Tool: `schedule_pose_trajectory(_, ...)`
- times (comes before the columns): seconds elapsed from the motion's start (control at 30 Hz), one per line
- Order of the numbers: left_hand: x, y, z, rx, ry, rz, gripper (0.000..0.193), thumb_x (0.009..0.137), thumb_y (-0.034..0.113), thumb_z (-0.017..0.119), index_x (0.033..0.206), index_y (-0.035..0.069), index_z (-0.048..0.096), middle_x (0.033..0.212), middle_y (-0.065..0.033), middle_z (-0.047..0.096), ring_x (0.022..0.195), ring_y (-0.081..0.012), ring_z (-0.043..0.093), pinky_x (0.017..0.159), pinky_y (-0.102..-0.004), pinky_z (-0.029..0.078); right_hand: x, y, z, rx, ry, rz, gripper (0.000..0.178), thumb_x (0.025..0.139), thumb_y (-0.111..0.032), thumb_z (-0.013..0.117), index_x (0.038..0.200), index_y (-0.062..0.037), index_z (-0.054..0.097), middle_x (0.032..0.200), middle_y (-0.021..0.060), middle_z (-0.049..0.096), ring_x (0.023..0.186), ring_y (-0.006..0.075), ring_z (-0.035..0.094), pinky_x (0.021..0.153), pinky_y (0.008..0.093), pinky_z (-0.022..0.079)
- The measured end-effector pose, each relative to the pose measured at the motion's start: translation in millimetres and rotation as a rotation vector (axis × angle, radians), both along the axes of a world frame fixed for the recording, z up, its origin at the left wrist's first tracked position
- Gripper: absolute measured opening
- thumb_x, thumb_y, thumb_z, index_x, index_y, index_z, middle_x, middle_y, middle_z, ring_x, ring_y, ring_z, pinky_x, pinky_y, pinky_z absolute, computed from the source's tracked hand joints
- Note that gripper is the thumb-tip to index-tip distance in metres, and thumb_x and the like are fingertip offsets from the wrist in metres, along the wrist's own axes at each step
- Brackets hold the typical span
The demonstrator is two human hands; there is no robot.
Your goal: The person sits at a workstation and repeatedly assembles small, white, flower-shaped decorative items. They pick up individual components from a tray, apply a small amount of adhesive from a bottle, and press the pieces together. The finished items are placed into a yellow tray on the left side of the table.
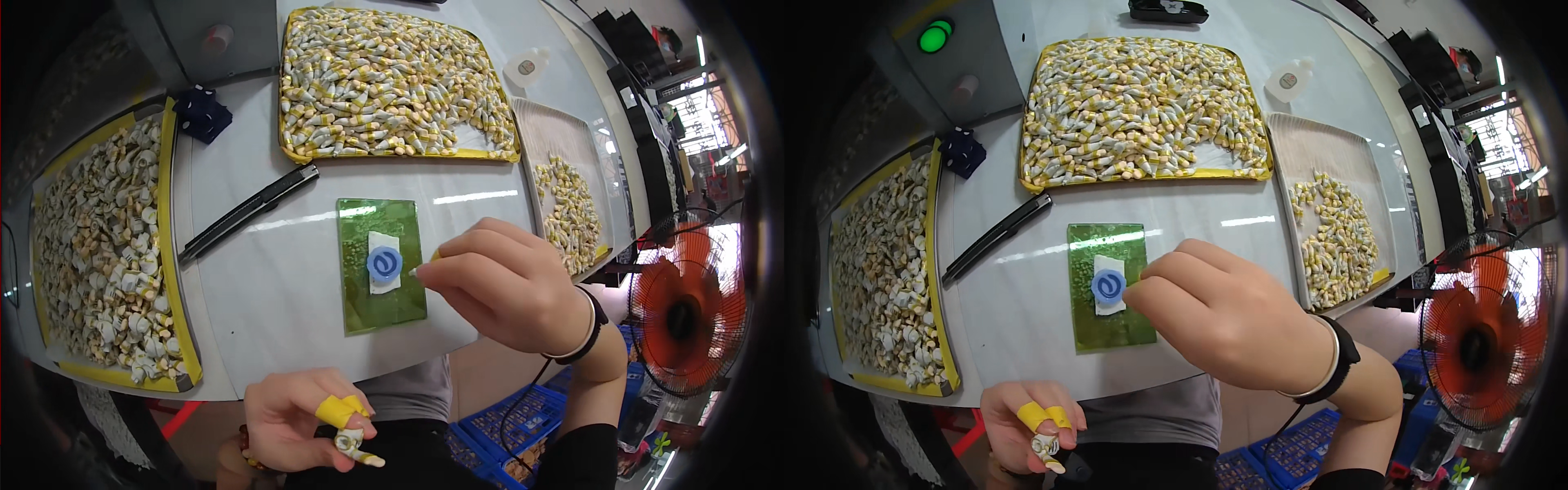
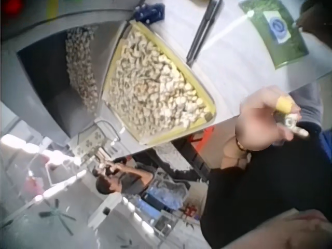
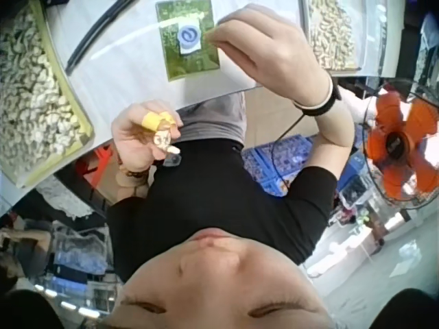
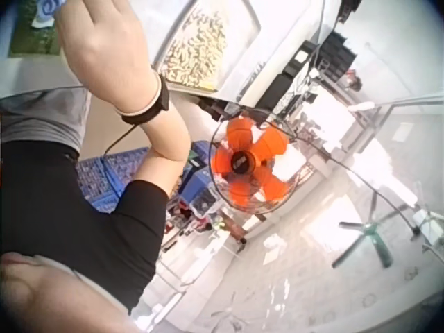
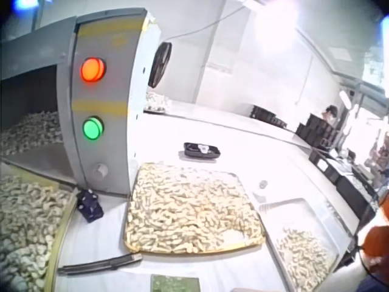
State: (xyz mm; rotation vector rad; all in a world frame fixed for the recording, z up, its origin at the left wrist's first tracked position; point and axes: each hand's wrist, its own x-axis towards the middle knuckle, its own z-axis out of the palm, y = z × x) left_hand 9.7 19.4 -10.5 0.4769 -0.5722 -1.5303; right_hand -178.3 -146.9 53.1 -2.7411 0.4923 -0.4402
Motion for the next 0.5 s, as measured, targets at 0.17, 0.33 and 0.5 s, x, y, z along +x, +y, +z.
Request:
schedule_pose_trajectory(0.17, 5.9, 3.9, -4.7, -0.068, -0.12, 0.057, 0.034, 0.067, 0.004, 0.08, 0.094, -0.006, 0.062, 0.085, -0.0186, 0.066, 0.08, -0.0264, 0.065, 0.075, -0.0362, 0.052, 11.0, -0.2, -7.5, -0.041, 0.107, 0.032, 0.019, 0.067, -0.003, 0.059, 0.086, 0.0005, 0.057, 0.078, 0.0087, 0.055, 0.073, 0.0237, 0.056, 0.062, 0.0312, 0.049)
schedule_pose_trajectory(0.33, 8.7, 2.5, -4.1, -0.094, -0.197, 0.066, 0.036, 0.066, 0.005, 0.081, 0.095, -0.007, 0.063, 0.084, -0.0178, 0.066, 0.079, -0.0251, 0.066, 0.072, -0.0338, 0.053, 11.1, 0.0, -10.2, -0.068, 0.127, 0.043, 0.02, 0.067, -0.003, 0.059, 0.086, 0.0011, 0.057, 0.079, 0.0088, 0.056, 0.074, 0.0233, 0.056, 0.061, 0.0306, 0.049)
schedule_pose_trajectory(0.5, 8.2, -0.9, -5.4, -0.165, -0.275, 0.103, 0.035, 0.066, 0.003, 0.081, 0.095, -0.006, 0.062, 0.085, -0.0176, 0.066, 0.076, -0.0255, 0.065, 0.07, -0.0333, 0.052, 9.2, 3.0, -1.3, -0.077, 0.058, 0.037, 0.026, 0.065, 0.0, 0.064, 0.091, 0.0015, 0.06, 0.083, 0.0093, 0.059, 0.072, 0.0223, 0.057, 0.059, 0.0301, 0.049)
